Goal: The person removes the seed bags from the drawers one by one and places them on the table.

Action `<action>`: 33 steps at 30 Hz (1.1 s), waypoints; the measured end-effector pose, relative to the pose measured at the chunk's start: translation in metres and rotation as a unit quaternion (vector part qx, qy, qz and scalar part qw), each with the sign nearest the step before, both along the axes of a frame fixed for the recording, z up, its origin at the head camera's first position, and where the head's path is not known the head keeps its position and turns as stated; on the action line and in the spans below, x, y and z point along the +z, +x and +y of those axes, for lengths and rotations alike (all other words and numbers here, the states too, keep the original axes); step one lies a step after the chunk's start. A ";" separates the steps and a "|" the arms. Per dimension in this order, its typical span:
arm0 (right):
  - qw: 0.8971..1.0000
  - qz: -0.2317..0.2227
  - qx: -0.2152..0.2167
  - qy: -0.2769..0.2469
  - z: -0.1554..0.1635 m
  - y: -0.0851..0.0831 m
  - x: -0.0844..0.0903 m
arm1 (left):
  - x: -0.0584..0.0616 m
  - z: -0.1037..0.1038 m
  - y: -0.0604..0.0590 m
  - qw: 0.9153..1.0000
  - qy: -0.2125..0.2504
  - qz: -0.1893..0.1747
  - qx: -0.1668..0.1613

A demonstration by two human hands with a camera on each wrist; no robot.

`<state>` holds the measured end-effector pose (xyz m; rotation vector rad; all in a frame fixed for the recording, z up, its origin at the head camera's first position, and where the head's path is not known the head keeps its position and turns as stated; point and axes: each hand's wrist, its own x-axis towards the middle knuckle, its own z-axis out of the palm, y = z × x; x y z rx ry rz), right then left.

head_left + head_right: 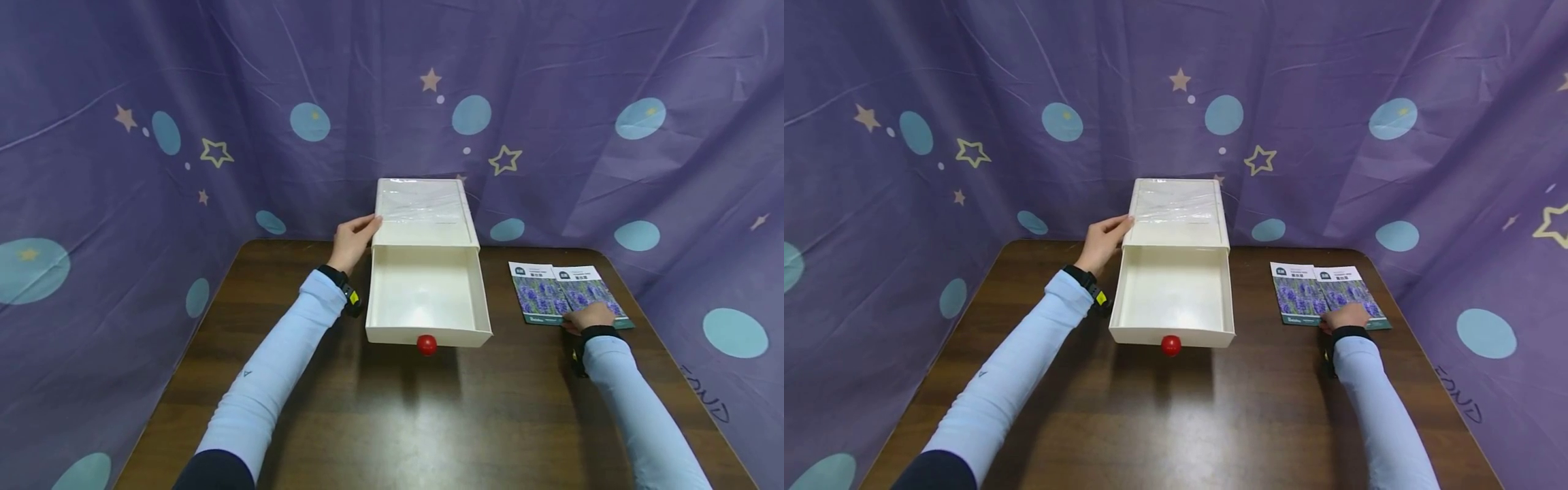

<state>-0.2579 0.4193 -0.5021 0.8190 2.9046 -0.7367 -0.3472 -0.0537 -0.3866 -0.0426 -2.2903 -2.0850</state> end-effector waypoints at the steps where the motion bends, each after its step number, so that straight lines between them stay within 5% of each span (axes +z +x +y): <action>1: 1.000 0.001 0.000 0.005 -0.001 0.000 0.000 | 0.000 0.000 0.000 1.000 0.001 0.000 0.000; 25: 0.993 -0.010 0.067 0.100 -0.003 0.010 0.001 | 0.001 0.000 0.001 1.000 0.008 -0.012 -0.001; 33: 0.998 -0.011 -0.008 0.065 -0.006 0.011 -0.001 | -0.001 0.001 0.000 1.000 0.005 -0.011 0.007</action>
